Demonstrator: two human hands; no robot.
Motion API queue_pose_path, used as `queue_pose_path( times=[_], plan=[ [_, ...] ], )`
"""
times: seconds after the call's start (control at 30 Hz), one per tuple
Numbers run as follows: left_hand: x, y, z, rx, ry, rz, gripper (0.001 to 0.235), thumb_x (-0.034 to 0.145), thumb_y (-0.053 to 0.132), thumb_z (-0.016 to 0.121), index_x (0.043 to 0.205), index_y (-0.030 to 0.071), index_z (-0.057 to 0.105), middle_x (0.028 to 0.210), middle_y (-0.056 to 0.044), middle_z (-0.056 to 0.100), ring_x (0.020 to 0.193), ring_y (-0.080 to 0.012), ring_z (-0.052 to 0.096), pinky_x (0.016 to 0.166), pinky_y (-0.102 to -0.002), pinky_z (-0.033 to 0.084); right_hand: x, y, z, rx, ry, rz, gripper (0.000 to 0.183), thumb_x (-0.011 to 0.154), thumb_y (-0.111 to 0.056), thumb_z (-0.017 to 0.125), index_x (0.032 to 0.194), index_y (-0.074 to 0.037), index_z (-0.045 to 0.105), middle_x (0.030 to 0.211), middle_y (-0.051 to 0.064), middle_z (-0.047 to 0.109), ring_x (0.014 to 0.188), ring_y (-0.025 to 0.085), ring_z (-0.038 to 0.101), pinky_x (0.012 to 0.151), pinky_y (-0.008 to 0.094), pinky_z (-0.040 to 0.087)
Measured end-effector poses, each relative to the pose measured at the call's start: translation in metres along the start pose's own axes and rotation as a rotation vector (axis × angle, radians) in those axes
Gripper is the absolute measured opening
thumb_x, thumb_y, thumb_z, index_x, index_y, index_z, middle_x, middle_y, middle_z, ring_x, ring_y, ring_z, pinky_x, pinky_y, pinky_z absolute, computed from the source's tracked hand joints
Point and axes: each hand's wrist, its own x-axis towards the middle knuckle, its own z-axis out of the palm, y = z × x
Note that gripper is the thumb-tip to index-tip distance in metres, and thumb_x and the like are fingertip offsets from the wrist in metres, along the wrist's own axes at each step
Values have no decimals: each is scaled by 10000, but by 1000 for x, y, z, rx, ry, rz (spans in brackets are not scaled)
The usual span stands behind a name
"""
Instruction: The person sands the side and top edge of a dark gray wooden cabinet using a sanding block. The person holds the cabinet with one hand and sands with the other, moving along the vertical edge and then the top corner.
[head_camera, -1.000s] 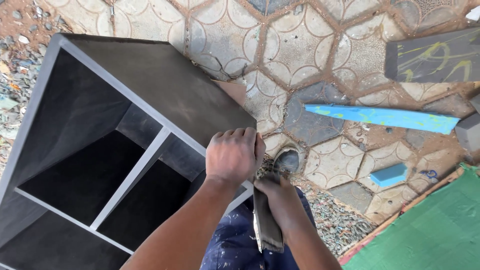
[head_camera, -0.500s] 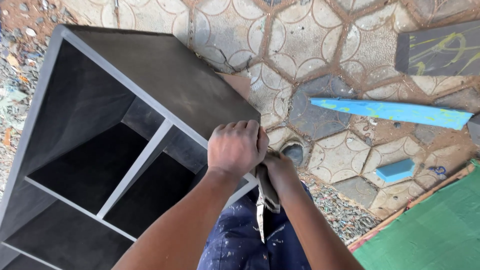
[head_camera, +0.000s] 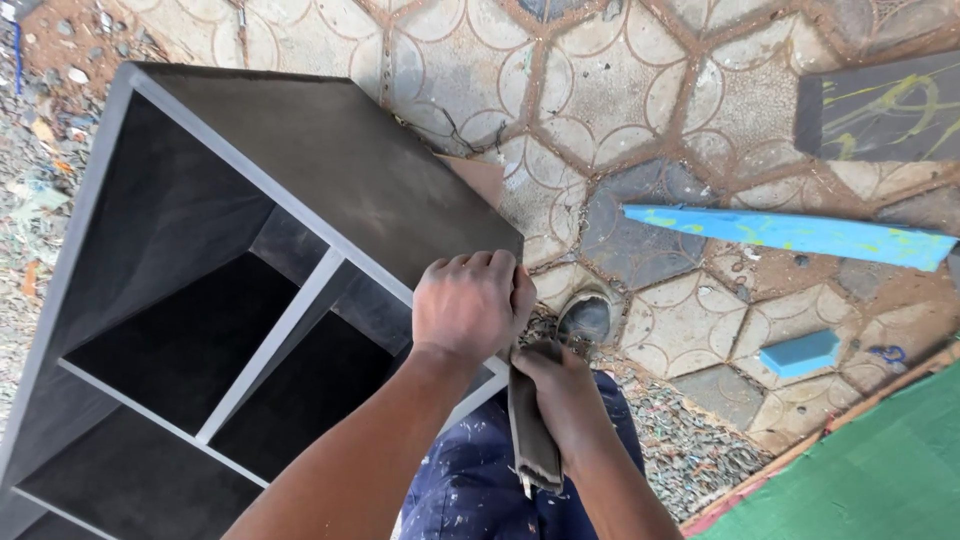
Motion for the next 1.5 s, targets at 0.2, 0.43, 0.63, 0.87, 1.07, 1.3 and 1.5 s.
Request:
queue_pose_path(
  times=[0.2,0.43,0.63,0.87,1.07,1.3,1.5],
  plan=[
    [1,-1,-1,-4,-43,2,305,951,301,498,727,161,650,577,18,574,551,-214,671,539,-316,532,101,17,1,-38,-32,-92,435,841,-390,685,1148,-86,733,939,170,713,946,334,699,816,447,567],
    [0,-2,5,-42,31,6,288,933,226,564,658,147,590,552,2,572,459,-247,555,450,-367,431,-11,-21,2,213,-27,101,165,848,-150,711,960,-53,638,729,135,581,583,257,542,506,392,451],
    [2,-2,1,-13,-104,-21,308,982,271,544,709,152,624,597,1,621,512,-234,606,495,-385,474,-5,-44,6,152,-8,63,188,898,-56,608,1079,-62,657,889,118,696,758,234,642,691,316,513],
    [1,2,-2,-50,-134,-42,361,986,288,523,670,137,610,570,-19,598,455,-264,558,460,-409,470,-54,36,-13,7,-152,-17,218,787,-192,774,964,-72,815,841,76,794,790,183,697,763,300,514],
    [-1,0,0,-46,-65,-44,327,960,261,541,668,144,629,564,-13,607,455,-265,567,461,-406,461,-17,9,-45,-161,25,-186,328,914,-339,652,1172,-150,725,818,38,710,689,172,644,602,303,500],
    [6,-2,-8,-10,-135,-70,373,980,300,445,671,179,615,527,38,530,511,-171,642,557,-292,553,21,16,-34,-388,68,-897,212,965,-116,679,1154,-114,774,1176,152,628,1212,390,576,1038,508,443],
    [6,-6,-8,-47,-116,-46,390,988,284,421,668,177,617,508,30,506,495,-176,632,546,-291,557,30,-6,-29,-288,-187,-850,523,1005,-149,599,1482,-6,439,1322,301,559,1347,493,486,1154,644,367]
  ],
)
